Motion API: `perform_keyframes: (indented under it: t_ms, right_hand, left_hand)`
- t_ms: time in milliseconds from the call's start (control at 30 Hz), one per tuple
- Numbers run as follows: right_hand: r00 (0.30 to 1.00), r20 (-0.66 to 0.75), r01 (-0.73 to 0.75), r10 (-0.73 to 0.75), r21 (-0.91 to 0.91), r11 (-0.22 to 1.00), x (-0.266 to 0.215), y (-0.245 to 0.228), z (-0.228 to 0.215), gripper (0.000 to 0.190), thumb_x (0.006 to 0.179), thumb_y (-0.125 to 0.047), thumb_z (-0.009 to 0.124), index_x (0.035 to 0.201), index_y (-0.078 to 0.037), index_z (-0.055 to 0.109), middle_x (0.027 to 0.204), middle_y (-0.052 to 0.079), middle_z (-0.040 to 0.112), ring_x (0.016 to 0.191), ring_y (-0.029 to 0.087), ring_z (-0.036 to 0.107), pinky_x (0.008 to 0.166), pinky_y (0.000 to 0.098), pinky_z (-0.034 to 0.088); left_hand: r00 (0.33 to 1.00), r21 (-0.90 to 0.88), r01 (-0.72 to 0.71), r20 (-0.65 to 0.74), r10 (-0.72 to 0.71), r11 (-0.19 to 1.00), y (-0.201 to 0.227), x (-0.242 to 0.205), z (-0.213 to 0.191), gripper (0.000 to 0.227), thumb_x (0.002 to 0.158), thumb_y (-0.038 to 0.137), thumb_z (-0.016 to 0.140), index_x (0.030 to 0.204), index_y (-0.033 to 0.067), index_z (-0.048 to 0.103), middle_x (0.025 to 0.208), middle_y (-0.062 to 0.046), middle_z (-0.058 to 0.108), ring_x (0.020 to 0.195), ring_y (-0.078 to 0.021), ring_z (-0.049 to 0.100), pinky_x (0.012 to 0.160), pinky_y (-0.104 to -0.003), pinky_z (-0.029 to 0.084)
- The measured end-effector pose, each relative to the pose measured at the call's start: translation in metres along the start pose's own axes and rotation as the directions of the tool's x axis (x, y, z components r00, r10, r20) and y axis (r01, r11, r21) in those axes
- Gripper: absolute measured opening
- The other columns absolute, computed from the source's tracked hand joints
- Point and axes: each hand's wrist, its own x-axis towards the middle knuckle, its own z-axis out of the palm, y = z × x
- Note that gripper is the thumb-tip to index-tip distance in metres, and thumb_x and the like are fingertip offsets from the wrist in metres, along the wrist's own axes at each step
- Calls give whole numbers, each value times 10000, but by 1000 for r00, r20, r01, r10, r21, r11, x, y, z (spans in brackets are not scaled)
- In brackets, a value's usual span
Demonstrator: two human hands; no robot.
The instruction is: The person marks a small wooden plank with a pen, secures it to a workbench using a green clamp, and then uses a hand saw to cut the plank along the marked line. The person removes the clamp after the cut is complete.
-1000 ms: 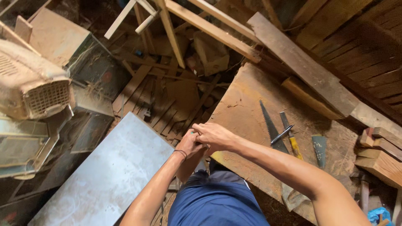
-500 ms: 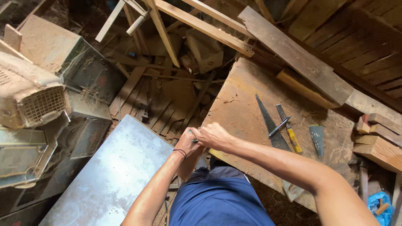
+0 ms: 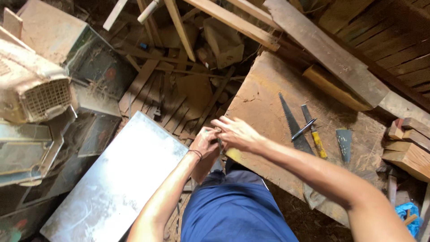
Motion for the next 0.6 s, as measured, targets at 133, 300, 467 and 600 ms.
perform_keyframes:
  t_ms: [133,300,467,600]
  right_hand:
    - [985,130,123,-113,-71,990,15,6,8,283,786,-317,766,935,-90,686,1094,26,644,1047,191,636,903,327,541]
    - [997,-20,70,-69,49,996,14,-1,-1,400,912,-447,685,1052,-77,623,803,73,668,761,253,671,645,395,561]
    - [853,331,-523,404,550,651,21,-24,3,348,1056,-196,402,1383,-103,470,738,10,629,454,166,593,413,328,481]
    - [810,507,-573,293,580,580,18,-3,14,411,1082,-419,427,1282,-107,605,745,83,662,589,150,655,524,306,515]
  left_hand:
    - [998,27,39,51,-41,999,1,-1,-2,282,725,139,813,1001,105,765,1110,-42,742,1159,-334,598,1006,-416,528]
    - [990,3,130,58,-130,992,9,0,-2,484,755,167,809,1226,123,707,1089,-67,712,1143,-324,594,995,-418,526]
    - [999,19,23,-24,-23,1000,6,1,5,379,707,136,848,1078,144,772,1204,-34,732,1139,-318,590,1021,-468,489]
    - [991,-11,99,95,-98,995,6,0,1,340,723,112,824,1046,217,812,1138,36,759,1111,-247,638,1073,-424,510]
